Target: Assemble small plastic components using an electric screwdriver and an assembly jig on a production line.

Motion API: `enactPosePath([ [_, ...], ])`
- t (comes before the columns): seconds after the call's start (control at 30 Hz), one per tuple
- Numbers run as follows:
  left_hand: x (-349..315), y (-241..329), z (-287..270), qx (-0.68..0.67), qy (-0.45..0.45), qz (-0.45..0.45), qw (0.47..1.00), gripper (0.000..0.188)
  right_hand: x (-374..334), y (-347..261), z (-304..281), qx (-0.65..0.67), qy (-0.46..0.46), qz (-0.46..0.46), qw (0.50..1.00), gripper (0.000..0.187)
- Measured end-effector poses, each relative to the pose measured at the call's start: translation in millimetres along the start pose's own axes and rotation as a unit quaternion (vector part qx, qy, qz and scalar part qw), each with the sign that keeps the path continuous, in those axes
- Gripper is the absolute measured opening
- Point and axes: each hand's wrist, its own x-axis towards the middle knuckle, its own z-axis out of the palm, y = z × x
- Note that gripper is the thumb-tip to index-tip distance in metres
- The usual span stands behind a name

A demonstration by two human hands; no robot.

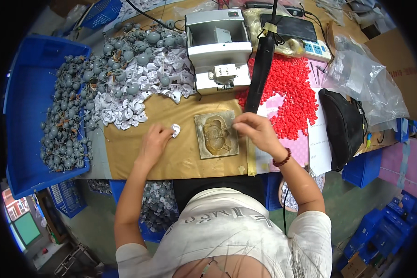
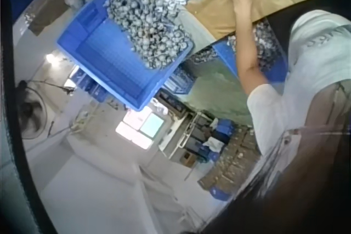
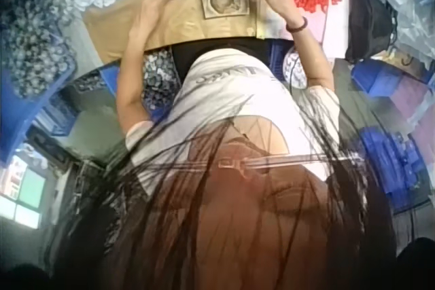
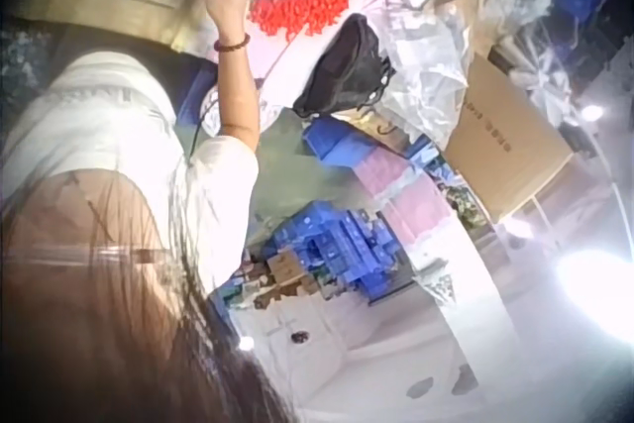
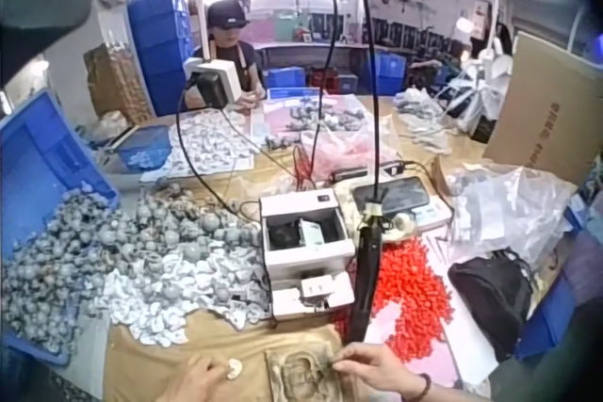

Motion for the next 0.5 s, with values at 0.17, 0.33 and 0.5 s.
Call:
enactPosePath([
  [0.17, 32.0, 47.4, 3.1, -0.139, 0.033, 0.030, 0.989, 0.013, 5.7, -6.4, 24.7, -0.129, -0.006, -0.120, 0.984, 0.013],
  [0.33, 45.7, 97.7, 26.2, -0.151, 0.033, 0.042, 0.987, 0.024, 17.2, -7.5, 32.7, -0.268, 0.019, -0.332, 0.904, 0.015],
  [0.5, 48.3, 99.3, 45.6, -0.175, 0.043, -0.018, 0.983, 0.039, 29.0, 4.3, 40.0, -0.390, 0.000, -0.417, 0.821, 0.020],
])
